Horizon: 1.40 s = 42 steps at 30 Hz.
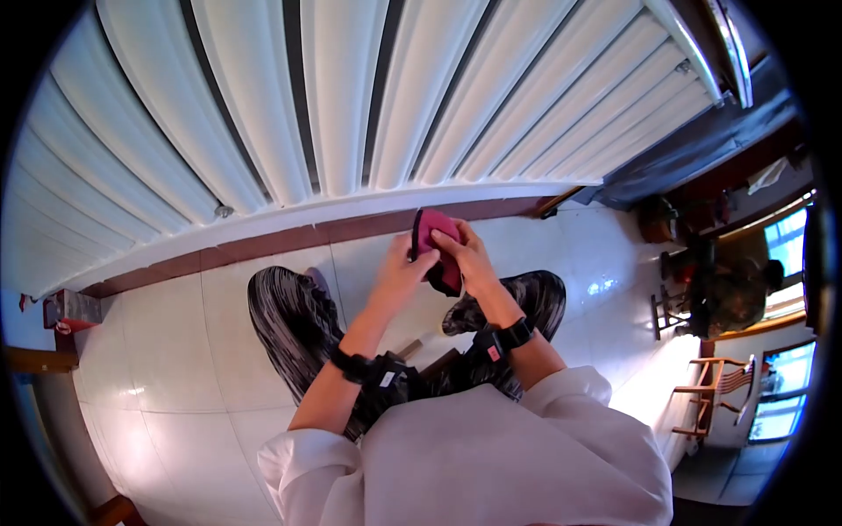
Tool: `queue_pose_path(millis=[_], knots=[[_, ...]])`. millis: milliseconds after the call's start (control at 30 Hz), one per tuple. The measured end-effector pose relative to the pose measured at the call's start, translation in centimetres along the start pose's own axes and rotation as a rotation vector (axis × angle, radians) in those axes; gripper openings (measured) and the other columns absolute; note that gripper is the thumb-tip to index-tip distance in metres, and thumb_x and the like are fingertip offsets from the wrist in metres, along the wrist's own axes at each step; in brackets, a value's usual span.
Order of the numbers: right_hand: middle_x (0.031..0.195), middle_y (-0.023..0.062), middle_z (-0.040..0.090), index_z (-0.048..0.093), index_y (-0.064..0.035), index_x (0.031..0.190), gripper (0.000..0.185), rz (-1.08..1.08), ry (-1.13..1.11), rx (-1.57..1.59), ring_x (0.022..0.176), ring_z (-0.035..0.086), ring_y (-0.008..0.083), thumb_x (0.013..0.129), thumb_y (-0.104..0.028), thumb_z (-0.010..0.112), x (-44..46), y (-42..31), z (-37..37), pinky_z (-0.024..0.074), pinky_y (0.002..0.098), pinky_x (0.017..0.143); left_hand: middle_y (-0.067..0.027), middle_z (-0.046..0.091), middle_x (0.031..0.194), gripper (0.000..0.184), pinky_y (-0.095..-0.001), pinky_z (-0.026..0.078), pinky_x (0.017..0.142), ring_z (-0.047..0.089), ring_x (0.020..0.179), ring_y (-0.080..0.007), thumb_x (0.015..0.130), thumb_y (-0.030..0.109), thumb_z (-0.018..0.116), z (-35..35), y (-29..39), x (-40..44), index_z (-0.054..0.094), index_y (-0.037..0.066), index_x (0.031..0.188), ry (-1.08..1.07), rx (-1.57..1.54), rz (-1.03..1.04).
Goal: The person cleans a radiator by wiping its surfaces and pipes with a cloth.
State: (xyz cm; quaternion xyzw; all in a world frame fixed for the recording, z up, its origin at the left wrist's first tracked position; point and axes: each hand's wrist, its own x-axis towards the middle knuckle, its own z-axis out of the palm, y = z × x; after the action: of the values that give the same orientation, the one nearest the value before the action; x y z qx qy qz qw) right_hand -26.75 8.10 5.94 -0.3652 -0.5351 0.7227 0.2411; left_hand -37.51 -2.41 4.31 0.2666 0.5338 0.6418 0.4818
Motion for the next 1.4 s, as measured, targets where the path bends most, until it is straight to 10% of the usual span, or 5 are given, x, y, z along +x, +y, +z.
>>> queue_pose_path(millis=[333,700,867,1167,1400], knots=[[0.085,0.0076,0.059,0.051,-0.0059,0.100,0.042,-1.109,0.713,-0.622,0.074,0.059,0.0213,0.071,-0.021,0.077,4.5,-15.6,5.0,0.0470,0.0317,0.070,-0.0056,0.061,0.102,0.038,-0.0242,0.048,0.066,0.059,0.087,-0.0120,0.086,0.020,0.062,-10.7,1.4,-0.5,0.054,0.006,0.120,0.272,0.136,0.104],[0.079,0.0115,0.059,0.044,-0.0106,0.099,0.046,-0.759,0.895,-0.823,0.076,0.060,0.0361,0.067,-0.025,0.076,7.6,-9.0,7.2,0.0459,0.0429,0.067,-0.0061,0.065,0.090,0.031,-0.0274,0.047,0.075,0.062,0.083,-0.0151,0.082,0.014,0.062,-13.4,-0.9,1.2,0.058,0.005,0.112,0.340,0.390,0.224],[0.084,0.0129,0.059,0.045,-0.0110,0.099,0.052,-0.255,0.914,-0.738,0.084,0.059,0.0399,0.066,-0.036,0.077,10.2,1.8,5.8,0.0443,0.0466,0.072,-0.0050,0.064,0.092,0.031,-0.0279,0.048,0.073,0.062,0.083,-0.0143,0.083,0.014,0.061,-13.4,-0.8,1.2,0.058,0.005,0.112,0.365,0.427,0.227],[0.101,0.0174,0.054,0.043,-0.0041,0.099,0.056,-0.636,1.009,-0.504,0.091,0.055,0.0351,0.066,-0.030,0.080,8.6,-8.1,8.2,0.0425,0.0419,0.080,-0.0065,0.065,0.093,0.032,-0.0282,0.048,0.076,0.062,0.083,-0.0156,0.083,0.014,0.060,-13.0,-0.5,1.3,0.058,0.005,0.113,0.376,0.415,0.256],[0.138,0.0185,0.028,0.024,-0.0005,0.136,0.093,-0.920,1.048,-0.637,0.130,0.026,0.0364,0.062,-0.011,0.079,9.9,-4.2,7.9,0.0239,0.0426,0.107,-0.0044,0.062,0.096,0.033,-0.0231,0.047,0.060,0.058,0.080,-0.0095,0.084,0.013,0.061,-12.9,-0.6,1.9,0.057,0.005,0.116,0.378,0.395,0.277]])
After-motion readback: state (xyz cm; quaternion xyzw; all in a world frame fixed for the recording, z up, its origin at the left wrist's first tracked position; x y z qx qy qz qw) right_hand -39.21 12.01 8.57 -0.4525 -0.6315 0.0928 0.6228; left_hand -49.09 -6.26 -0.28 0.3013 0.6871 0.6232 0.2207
